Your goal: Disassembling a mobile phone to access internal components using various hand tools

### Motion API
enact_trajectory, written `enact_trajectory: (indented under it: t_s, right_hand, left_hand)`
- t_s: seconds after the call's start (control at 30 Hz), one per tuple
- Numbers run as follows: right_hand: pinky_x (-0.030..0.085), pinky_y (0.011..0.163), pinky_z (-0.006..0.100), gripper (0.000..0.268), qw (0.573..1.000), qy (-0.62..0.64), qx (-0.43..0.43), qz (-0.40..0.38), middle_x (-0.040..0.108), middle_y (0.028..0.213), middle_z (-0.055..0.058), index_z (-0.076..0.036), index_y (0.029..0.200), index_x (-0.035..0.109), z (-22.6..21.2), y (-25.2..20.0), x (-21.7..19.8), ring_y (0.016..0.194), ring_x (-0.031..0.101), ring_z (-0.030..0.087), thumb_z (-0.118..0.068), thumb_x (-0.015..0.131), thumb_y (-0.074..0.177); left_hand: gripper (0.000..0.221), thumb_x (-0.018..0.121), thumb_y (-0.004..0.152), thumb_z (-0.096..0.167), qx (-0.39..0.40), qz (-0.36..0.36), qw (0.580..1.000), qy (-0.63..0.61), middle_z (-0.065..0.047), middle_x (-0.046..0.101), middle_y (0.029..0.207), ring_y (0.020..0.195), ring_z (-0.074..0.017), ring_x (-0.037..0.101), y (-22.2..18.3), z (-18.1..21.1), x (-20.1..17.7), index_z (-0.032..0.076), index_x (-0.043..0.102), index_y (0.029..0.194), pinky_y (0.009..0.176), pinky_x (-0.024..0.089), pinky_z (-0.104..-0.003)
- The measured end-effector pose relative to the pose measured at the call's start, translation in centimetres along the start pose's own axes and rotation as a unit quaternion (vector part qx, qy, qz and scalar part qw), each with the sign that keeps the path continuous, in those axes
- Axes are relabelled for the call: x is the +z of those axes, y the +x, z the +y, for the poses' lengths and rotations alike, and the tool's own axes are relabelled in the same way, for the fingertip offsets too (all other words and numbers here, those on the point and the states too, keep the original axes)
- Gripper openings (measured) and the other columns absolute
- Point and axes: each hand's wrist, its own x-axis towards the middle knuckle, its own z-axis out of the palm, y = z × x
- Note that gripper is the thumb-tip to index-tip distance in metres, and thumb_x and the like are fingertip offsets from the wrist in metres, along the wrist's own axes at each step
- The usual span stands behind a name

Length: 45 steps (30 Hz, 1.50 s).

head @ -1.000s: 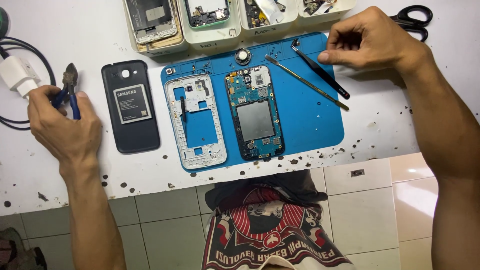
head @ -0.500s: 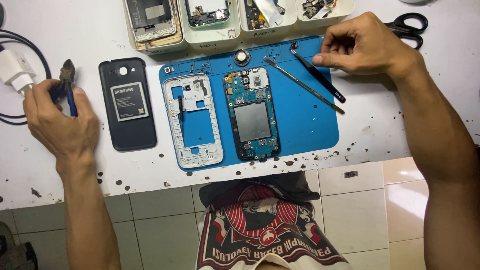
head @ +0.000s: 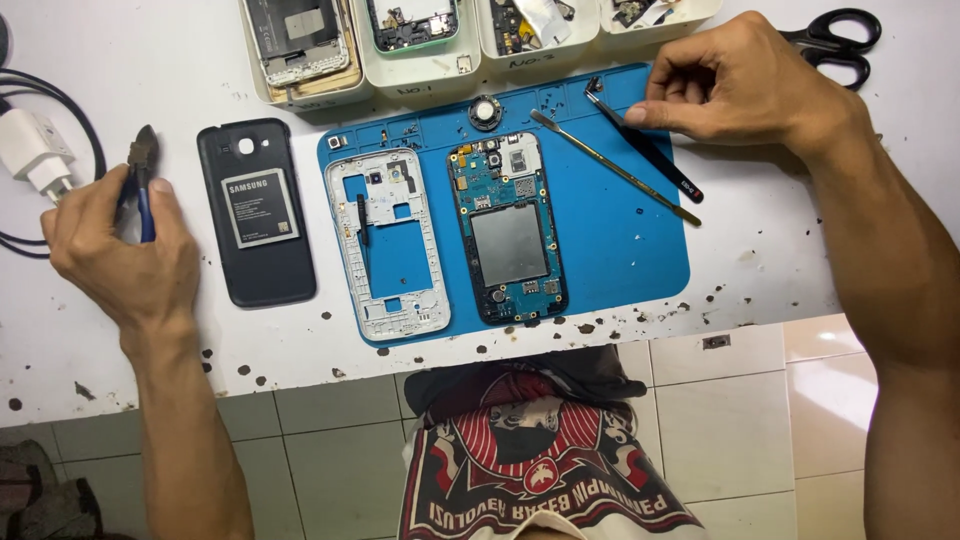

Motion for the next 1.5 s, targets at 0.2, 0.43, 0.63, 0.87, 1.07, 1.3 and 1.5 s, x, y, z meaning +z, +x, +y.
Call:
enact_trajectory:
  t_s: [0.2,0.43,0.63,0.87,1.07,1.3,1.5]
  right_hand:
    - [0.052,0.058,0.026,0.024,0.999,-0.017,-0.028,-0.001,0.066,0.082,0.009,-0.002,0.098,0.072,1.0,-0.3,0.4,0.068,0.061,0.017,-0.023,0.084,0.097]
    - [0.05,0.061,0.028,0.021,0.998,-0.056,-0.033,0.01,0.066,0.089,0.01,-0.003,0.103,0.073,1.8,-0.7,0.9,0.073,0.06,0.018,-0.021,0.082,0.101]
    - [0.05,0.066,0.032,0.023,0.997,-0.075,-0.025,0.017,0.066,0.099,0.012,-0.003,0.107,0.071,2.7,-0.9,1.1,0.085,0.061,0.023,-0.025,0.078,0.106]
    - [0.053,0.066,0.03,0.02,0.996,-0.076,-0.046,0.023,0.07,0.095,0.013,-0.001,0.107,0.074,2.3,-0.6,0.7,0.08,0.064,0.021,-0.02,0.081,0.103]
    - [0.05,0.063,0.032,0.027,0.99,-0.108,-0.083,0.029,0.066,0.095,0.012,-0.001,0.106,0.072,1.0,-1.3,1.6,0.08,0.06,0.023,-0.027,0.083,0.104]
    - [0.059,0.072,0.036,0.026,0.948,-0.029,-0.318,0.002,0.069,0.099,0.014,-0.004,0.108,0.069,-10.9,-2.5,5.9,0.085,0.068,0.026,-0.024,0.076,0.094]
    - [0.059,0.076,0.041,0.031,0.926,-0.075,-0.363,-0.068,0.067,0.111,0.015,-0.006,0.127,0.064,-12.7,-1.8,8.3,0.096,0.068,0.028,-0.017,0.066,0.099]
  left_hand:
    - [0.018,0.081,0.107,0.005,0.002,0.005,1.0,0.031,-0.018,0.071,0.103,0.094,-0.031,0.062,-0.4,-0.2,0.6,-0.008,0.085,0.118,0.085,0.05,-0.043]
    - [0.019,0.079,0.104,0.008,-0.012,0.002,0.999,0.042,-0.019,0.064,0.106,0.099,-0.0329,0.059,-0.4,-0.4,0.8,-0.007,0.08,0.115,0.08,0.052,-0.045]
    - [0.018,0.078,0.103,0.008,-0.03,0.001,0.999,0.039,-0.017,0.064,0.105,0.1,-0.0307,0.058,-0.3,-0.3,0.9,-0.006,0.078,0.115,0.08,0.053,-0.043]
    - [0.018,0.077,0.104,0.006,-0.03,0.009,0.999,0.006,-0.019,0.063,0.105,0.1,-0.0332,0.055,0.1,0.5,0.2,-0.008,0.08,0.115,0.081,0.052,-0.046]
    - [0.019,0.079,0.105,0.005,-0.033,-0.007,0.999,0.011,-0.019,0.062,0.105,0.099,-0.0339,0.055,-0.2,0.4,0.4,-0.009,0.082,0.117,0.079,0.051,-0.047]
    - [0.017,0.081,0.105,0.008,-0.002,-0.01,0.998,0.057,-0.018,0.062,0.105,0.095,-0.0339,0.057,-0.1,0.1,0.5,-0.005,0.084,0.116,0.079,0.051,-0.045]
    - [0.017,0.081,0.104,0.009,0.003,-0.008,0.997,0.073,-0.017,0.064,0.105,0.095,-0.0327,0.059,-0.1,0.2,0.2,-0.005,0.084,0.114,0.076,0.053,-0.044]
